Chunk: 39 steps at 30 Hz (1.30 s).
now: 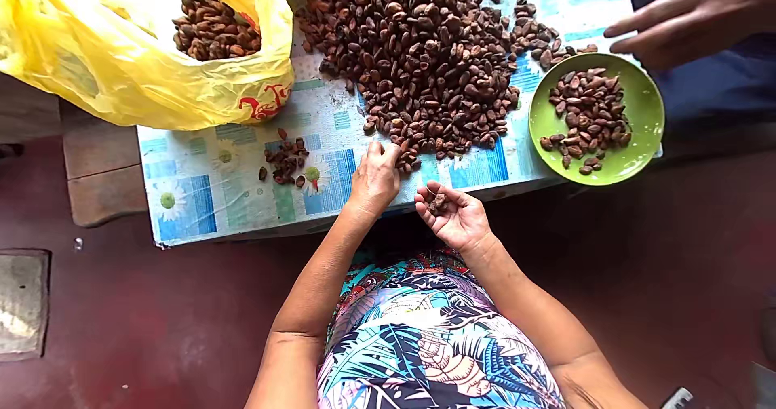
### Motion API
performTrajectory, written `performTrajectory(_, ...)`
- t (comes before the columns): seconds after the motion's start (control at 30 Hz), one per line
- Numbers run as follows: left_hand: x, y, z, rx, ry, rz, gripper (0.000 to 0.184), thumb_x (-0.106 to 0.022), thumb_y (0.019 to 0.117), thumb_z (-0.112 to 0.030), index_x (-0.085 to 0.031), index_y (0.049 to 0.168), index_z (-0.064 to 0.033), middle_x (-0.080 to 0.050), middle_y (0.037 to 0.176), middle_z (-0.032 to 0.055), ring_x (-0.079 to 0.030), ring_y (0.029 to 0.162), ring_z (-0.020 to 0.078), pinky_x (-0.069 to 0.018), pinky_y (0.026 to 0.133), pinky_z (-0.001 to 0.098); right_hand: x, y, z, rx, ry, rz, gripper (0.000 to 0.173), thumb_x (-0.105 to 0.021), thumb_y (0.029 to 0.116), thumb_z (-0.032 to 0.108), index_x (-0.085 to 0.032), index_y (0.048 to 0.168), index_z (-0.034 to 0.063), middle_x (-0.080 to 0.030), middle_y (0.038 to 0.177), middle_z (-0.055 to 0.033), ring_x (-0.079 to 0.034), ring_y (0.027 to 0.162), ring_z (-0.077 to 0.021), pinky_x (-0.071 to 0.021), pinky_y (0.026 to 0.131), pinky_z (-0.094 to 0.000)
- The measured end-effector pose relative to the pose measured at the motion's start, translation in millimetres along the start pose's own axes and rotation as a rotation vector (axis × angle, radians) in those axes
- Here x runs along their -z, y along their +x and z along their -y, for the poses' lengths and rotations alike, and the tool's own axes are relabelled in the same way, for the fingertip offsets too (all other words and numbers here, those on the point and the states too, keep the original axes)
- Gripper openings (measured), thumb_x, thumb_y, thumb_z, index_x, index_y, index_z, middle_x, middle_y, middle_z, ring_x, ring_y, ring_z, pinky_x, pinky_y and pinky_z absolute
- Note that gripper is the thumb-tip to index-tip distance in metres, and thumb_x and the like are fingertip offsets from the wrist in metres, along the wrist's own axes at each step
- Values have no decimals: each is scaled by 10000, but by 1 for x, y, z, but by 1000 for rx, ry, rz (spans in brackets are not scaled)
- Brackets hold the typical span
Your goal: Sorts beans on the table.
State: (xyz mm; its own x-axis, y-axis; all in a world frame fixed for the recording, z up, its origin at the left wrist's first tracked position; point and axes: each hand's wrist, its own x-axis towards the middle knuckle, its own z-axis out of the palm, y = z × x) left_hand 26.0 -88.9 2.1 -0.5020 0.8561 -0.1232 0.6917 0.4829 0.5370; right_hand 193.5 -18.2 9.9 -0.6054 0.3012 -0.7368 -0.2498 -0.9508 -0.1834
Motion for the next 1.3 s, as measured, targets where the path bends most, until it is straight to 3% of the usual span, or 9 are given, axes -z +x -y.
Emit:
performTrajectory(0.23,8,5,-4,57,110,-1,198,-597,951,-9,-680,1110,76,-619,1167,291,-627,1121,461,-531,905,579,-10,4,-2,-6,-27,29,386,-323,1102,242,-648,1140,37,-741,1055,-138,-748,951,-246,-616,843,-356)
performTrajectory(0.5,17,-16,-12,-156,-251,-132,111,-671,852,20,-704,946,71,-670,1015,233,-674,830,308,-572,745,447,-23,24,-5,-9,-14,100,435,-279,1099,276,-640,1154,39,-715,986,-108,-728,896,-218,-608,839,-363)
performTrajectory(0.63,11,-26,-30,-320,-198,-132,144,-712,931,-109,-744,1032,-12,-675,1152,180,-688,940,299,-588,800,472,-30,26,-7,-13,123,96,339,-330,1081,280,-595,962,106,-652,834,-46,-673,768,-158,-588,763,-321)
performTrajectory(0.7,14,-16,-21,-318,-193,-165,164,-675,962,-102,-742,1065,6,-685,1157,195,-695,930,307,-589,809,461,-31,21,1,-1,110,66,358,-339,1084,256,-634,1014,67,-680,868,-78,-700,785,-185,-607,780,-325)
performTrajectory(0.87,21,31,26,6,-110,-164,289,-564,983,-12,-672,1236,75,-638,1263,297,-656,1113,432,-518,980,550,-14,10,78,349,-34,209,432,-237,1095,170,-652,1034,68,-732,923,-65,-733,873,-175,-606,846,-304)
performTrajectory(1.0,21,49,35,118,-110,-175,414,-676,971,-162,-624,1332,34,-593,1332,290,-602,1226,439,-491,1022,578,17,10,172,1014,-532,34,300,-339,1031,-43,-595,1136,75,-718,1006,-8,-721,900,-140,-612,849,-323)
performTrajectory(1.1,24,55,29,165,-33,-92,421,-697,953,-176,-636,1344,-29,-560,1384,267,-584,1248,439,-493,997,605,38,15,221,1415,-1273,-445,314,-493,975,-7,-643,1238,-89,-646,1237,-191,-639,1121,-187,-509,982,-276)
performTrajectory(1.2,25,55,26,169,-6,-77,367,-687,958,-151,-666,1314,-66,-566,1370,253,-592,1230,432,-503,970,595,38,10,232,1309,-1786,-658,354,-477,991,26,-682,1276,-18,-580,1393,-292,-525,1348,-407,-370,1158,-475)
performTrajectory(1.3,23,51,32,143,-49,-102,332,-703,947,-147,-684,1261,-42,-608,1279,257,-606,1191,433,-496,964,596,43,9,226,1264,-1831,-640,384,-555,958,95,-666,1315,5,-517,1472,-284,-444,1412,-441,-301,1183,-556)
